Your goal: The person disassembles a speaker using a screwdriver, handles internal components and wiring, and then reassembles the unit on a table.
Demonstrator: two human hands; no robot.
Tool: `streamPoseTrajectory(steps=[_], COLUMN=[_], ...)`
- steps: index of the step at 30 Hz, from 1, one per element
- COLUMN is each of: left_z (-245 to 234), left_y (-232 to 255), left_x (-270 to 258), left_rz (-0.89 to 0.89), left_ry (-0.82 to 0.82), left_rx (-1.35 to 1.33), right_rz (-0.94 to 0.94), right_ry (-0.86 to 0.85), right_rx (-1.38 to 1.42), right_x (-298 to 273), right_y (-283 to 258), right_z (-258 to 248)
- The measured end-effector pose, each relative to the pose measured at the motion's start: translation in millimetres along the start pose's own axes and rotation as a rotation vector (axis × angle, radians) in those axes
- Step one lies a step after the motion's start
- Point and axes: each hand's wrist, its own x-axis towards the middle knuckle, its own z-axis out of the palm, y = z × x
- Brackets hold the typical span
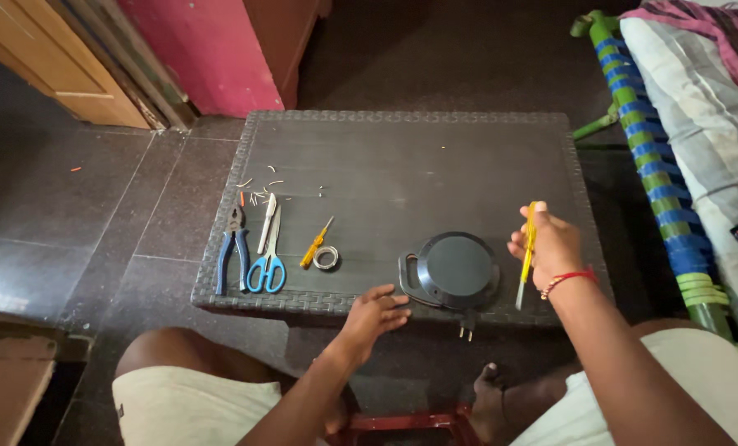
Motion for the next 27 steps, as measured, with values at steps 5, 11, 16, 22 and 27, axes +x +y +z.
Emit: streamPoseTrajectory(steps=[5, 11, 16, 22, 27], left_z=[7, 25, 26, 22, 24], left_y=[6, 14, 9, 5, 6], left_x=[13, 20, 24, 20, 19], left_rz=[0.079, 0.188, 0.188, 0.183, 0.176], left_ry=[0.046, 0.125, 0.128, 0.111, 0.093], left_rx=[0.154, 0.261, 0.259, 0.32, 0.253], right_rz=[-0.227, -0.281, -0.281, -0.312, -0.293], right_ry=[0.042, -0.063, -0.208, -0.212, -0.206], right_rx=[-0.847, -1.022, -0.718, -0.762, -0.774], right_x=[21, 4, -6, -32, -29], right_y=[46, 59, 38, 11, 9], right_z=[10, 22, 20, 32, 34])
